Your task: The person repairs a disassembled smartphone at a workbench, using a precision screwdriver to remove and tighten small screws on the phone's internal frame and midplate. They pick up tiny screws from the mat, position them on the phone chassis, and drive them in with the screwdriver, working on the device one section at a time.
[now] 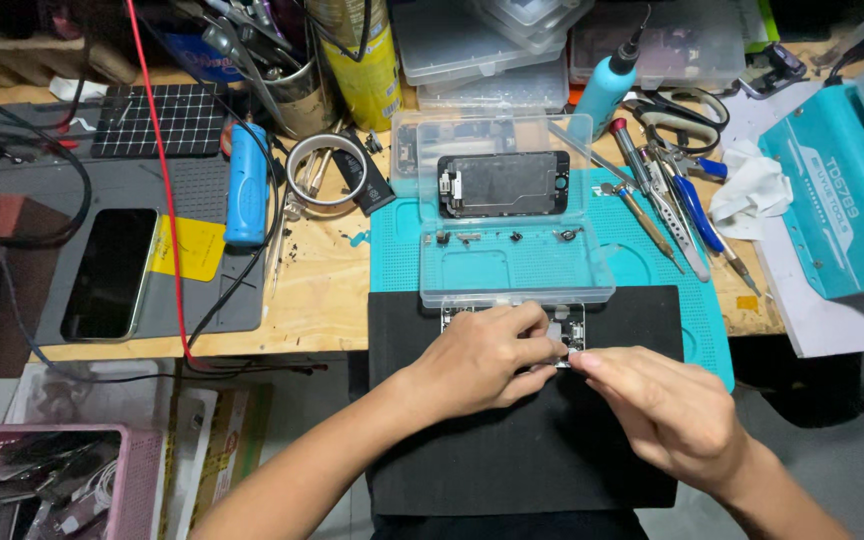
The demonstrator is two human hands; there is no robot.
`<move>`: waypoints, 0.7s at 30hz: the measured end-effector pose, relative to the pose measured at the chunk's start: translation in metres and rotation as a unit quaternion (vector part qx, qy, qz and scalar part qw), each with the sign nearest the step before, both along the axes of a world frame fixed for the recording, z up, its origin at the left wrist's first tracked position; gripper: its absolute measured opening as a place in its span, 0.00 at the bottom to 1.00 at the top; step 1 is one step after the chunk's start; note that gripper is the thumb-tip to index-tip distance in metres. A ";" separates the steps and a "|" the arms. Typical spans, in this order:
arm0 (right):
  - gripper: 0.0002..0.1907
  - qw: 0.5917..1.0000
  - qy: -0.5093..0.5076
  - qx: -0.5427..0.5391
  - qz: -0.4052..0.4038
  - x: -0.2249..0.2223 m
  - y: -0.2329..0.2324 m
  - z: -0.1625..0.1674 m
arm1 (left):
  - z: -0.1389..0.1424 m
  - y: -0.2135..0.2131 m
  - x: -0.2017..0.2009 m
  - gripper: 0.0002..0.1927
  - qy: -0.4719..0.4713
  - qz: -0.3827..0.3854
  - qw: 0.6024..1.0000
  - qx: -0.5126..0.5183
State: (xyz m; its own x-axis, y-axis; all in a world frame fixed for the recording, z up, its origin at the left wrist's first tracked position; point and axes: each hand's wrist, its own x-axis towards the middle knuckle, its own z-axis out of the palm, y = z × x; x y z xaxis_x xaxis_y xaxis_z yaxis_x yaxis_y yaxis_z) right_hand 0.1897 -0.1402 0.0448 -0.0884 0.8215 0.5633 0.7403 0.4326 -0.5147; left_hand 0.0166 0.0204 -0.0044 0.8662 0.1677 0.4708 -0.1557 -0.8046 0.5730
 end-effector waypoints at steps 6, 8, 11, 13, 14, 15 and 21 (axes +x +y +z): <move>0.20 1.000 0.000 -0.012 -0.017 -0.001 0.002 -0.003 | 0.000 -0.001 -0.001 0.10 0.011 0.001 1.000 -0.018; 0.21 1.000 0.003 -0.015 -0.016 -0.001 0.003 -0.003 | 0.000 0.000 -0.002 0.11 0.002 -0.001 1.000 -0.015; 0.22 1.000 0.008 -0.017 0.004 -0.001 0.001 -0.002 | -0.001 0.000 -0.001 0.11 0.002 -0.002 1.000 -0.011; 0.22 1.000 0.010 -0.022 0.008 -0.001 0.002 -0.002 | -0.002 0.000 -0.001 0.10 0.003 0.000 1.000 -0.010; 0.22 1.000 0.011 -0.027 0.002 -0.002 0.002 -0.003 | -0.002 0.000 -0.001 0.09 0.002 0.002 1.000 -0.011; 0.21 0.999 0.013 -0.033 -0.004 -0.003 0.001 -0.004 | -0.003 -0.001 -0.001 0.09 0.002 0.003 1.000 -0.013; 0.23 0.999 -0.014 -0.043 -0.008 0.002 0.003 0.003 | -0.001 0.000 -0.003 0.10 -0.009 -0.006 1.000 -0.008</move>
